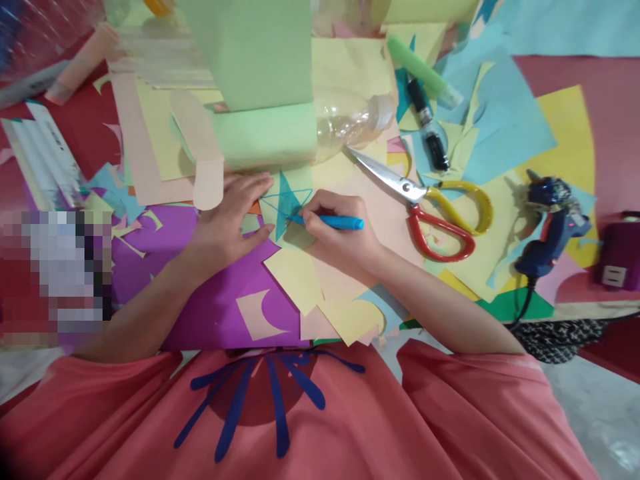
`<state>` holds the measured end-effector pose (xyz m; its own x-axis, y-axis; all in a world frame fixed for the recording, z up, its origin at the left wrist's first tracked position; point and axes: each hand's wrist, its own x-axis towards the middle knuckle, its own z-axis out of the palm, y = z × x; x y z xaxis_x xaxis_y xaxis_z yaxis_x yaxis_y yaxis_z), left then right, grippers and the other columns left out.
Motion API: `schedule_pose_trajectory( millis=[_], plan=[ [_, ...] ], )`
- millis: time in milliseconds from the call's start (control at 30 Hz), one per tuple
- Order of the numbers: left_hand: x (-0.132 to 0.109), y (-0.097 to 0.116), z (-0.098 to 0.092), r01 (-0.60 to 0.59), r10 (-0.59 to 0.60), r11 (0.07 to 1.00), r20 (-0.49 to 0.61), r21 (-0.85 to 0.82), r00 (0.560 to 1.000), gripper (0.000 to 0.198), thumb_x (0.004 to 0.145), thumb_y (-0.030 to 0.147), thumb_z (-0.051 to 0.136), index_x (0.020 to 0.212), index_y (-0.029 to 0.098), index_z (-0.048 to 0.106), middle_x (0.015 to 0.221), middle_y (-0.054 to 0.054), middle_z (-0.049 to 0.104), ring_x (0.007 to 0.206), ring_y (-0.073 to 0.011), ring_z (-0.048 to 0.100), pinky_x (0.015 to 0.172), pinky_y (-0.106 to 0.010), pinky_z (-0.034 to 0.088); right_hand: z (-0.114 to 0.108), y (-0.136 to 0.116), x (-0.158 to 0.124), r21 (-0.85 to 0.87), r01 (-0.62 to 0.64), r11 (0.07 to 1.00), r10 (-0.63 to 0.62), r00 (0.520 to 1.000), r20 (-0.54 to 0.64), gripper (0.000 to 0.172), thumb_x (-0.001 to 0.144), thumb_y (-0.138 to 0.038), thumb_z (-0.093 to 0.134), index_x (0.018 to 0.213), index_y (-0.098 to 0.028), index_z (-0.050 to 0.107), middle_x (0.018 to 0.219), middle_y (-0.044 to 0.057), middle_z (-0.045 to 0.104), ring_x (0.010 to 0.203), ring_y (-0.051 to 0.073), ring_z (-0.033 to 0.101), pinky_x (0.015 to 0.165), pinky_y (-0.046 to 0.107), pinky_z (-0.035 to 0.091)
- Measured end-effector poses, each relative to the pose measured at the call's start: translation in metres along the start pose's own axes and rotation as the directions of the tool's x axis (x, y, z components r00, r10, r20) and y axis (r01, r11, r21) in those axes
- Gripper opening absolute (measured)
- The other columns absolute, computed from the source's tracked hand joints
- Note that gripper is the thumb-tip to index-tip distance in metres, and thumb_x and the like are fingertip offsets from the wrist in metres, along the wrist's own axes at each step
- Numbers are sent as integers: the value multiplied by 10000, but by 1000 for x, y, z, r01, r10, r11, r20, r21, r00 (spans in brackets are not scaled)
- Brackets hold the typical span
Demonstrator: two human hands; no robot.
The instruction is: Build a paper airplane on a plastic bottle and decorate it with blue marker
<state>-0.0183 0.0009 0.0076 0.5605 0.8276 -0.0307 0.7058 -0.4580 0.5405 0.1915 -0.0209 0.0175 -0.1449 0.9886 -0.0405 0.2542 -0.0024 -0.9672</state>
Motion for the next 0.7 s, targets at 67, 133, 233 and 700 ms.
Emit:
schedule_pose_trajectory(
  millis=[67, 133, 233, 700],
  plan=[
    [0, -1, 0, -12, 12, 1000, -4, 1, 1000, 560, 865, 352, 516, 1395, 221, 389, 1468, -87, 447, 1353, -275, 398, 1129, -476, 278, 0, 1, 0, 1, -7, 1000, 7, 1000, 9, 129, 756, -186, 551, 628, -186, 570, 571, -24, 558, 545, 84, 473, 525, 242, 379],
    [0, -1, 1, -20, 20, 1000, -14, 3, 1000, 570, 864, 365, 525, 1398, 217, 389, 1462, -92, 453, 1350, -277, 401, 1126, -475, 282, 0, 1, 0, -8, -12, 1000, 12, 1000, 10, 127, 762, -184, 557, 636, -191, 574, 581, -22, 566, 549, 85, 473, 527, 245, 379],
    [-1, -1, 0, -12, 12, 1000, -12, 4, 1000, 572, 860, 352, 530, 1399, 215, 392, 1457, -93, 458, 1349, -275, 405, 1124, -474, 289, 0, 1, -1, -34, -11, 999, 11, 1000, 11, 142, 770, -177, 555, 630, -194, 569, 577, -19, 566, 546, 90, 476, 522, 248, 383],
    [-1, 1, 0, -1, 0, 1000, -9, -9, 1000, 540, 882, 379, 508, 1386, 219, 403, 1455, -94, 460, 1356, -280, 398, 1134, -479, 276, 1, 1, -1, -39, 15, 999, -18, 998, -58, 173, 769, -213, 574, 599, -191, 553, 552, -22, 563, 538, 90, 480, 505, 234, 389]
  ],
)
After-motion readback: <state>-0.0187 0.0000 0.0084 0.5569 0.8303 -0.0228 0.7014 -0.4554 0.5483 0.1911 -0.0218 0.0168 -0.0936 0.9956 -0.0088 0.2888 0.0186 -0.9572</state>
